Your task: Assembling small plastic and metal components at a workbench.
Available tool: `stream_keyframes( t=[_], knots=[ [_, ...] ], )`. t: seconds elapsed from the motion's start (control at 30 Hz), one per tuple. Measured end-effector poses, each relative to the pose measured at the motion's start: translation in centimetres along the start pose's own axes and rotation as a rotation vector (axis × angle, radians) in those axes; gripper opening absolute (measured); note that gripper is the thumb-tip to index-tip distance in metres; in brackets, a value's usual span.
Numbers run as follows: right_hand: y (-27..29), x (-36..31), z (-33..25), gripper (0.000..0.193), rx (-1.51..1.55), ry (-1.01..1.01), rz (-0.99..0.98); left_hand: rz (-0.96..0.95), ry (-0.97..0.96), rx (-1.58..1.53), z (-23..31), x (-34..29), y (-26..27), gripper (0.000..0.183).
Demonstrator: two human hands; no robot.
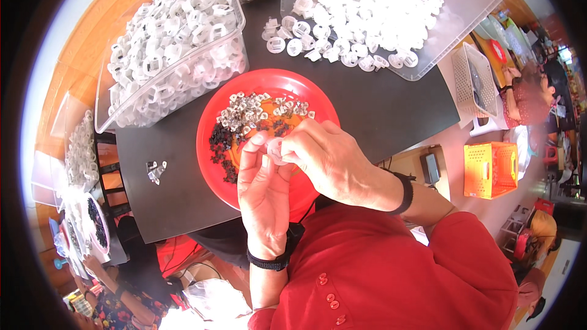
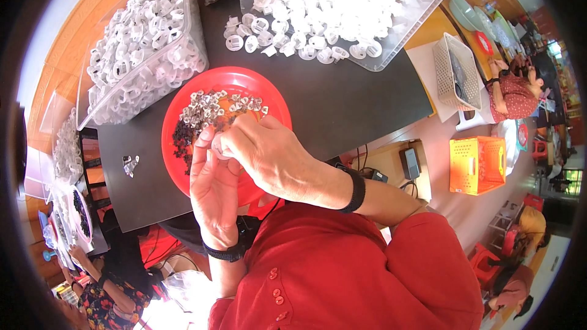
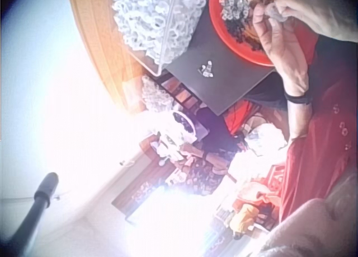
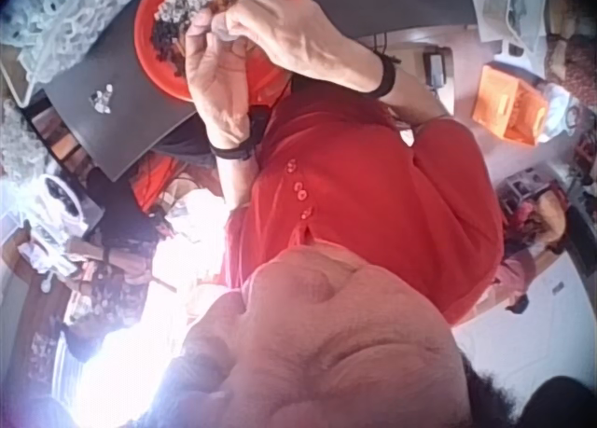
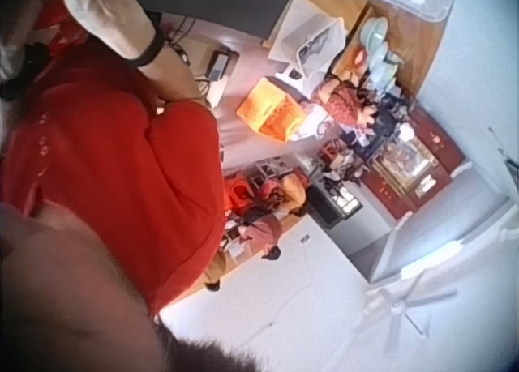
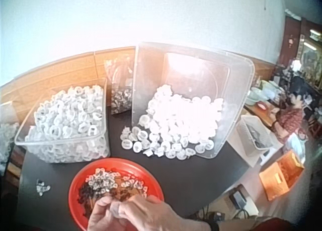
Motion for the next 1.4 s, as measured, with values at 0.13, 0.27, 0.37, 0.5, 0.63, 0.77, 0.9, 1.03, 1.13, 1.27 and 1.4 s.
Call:
stream_keyframes(
  t=[0.13,0.27,0.37,0.5,0.63,0.77,0.9,1.03,1.13,1.27,1.4],
  knots=[
    [0.2,0.1,-0.8,0.016,-0.108,0.095,-0.003,-0.01,-0.031,0.021,0.3,-0.1,-0.3,0.027],
    [0.1,-0.4,-0.8,0.018,-0.168,0.118,-0.029,-0.056,-0.027,0.005,0.4,0.0,0.3,0.024],
    [0.8,-0.5,0.7,0.02,0.095,-0.018,0.039,-0.046,-0.044,0.028,0.4,0.0,0.2,0.021],
    [0.5,-1.0,2.8,0.014,0.34,-0.353,-0.034,-0.027,-0.058,0.071,0.1,0.0,-0.4,0.021],
    [-0.2,-1.4,3.6,0.011,0.444,-0.389,0.012,-0.038,-0.049,0.097,-0.5,0.0,-0.6,0.025],
    [-1.3,-1.8,4.7,0.009,0.719,-0.519,0.041,-0.079,-0.12,0.198,-0.5,-0.3,-1.5,0.026],
    [-1.9,-2.2,4.8,0.009,0.774,-0.576,0.013,-0.015,-0.087,0.173,-0.5,-0.2,-0.9,0.024],
    [-1.6,-2.0,4.3,0.008,0.729,-0.537,0.052,0.001,-0.091,0.132,-0.4,-0.3,-0.4,0.023],
    [-1.4,-1.9,4.1,0.007,0.694,-0.516,0.049,-0.013,-0.074,0.118,-0.3,-0.1,0.1,0.024],
    [-0.6,-1.6,4.0,0.006,0.525,-0.482,0.033,0.042,-0.048,0.104,-0.5,0.2,0.3,0.029],
    [-0.1,-0.8,3.7,0.007,0.494,-0.407,0.081,0.065,-0.04,0.122,0.0,0.3,0.0,0.037]
  ],
)
Point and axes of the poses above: each hand's wrist, its own x-axis towards the middle knuckle, its own y-axis out of the back of the hand, z = x × y, the point moved 10 cm from there along x, towards the middle knuckle, and after that the axes turned 15 degrees about -x, right-handed, at the moved point
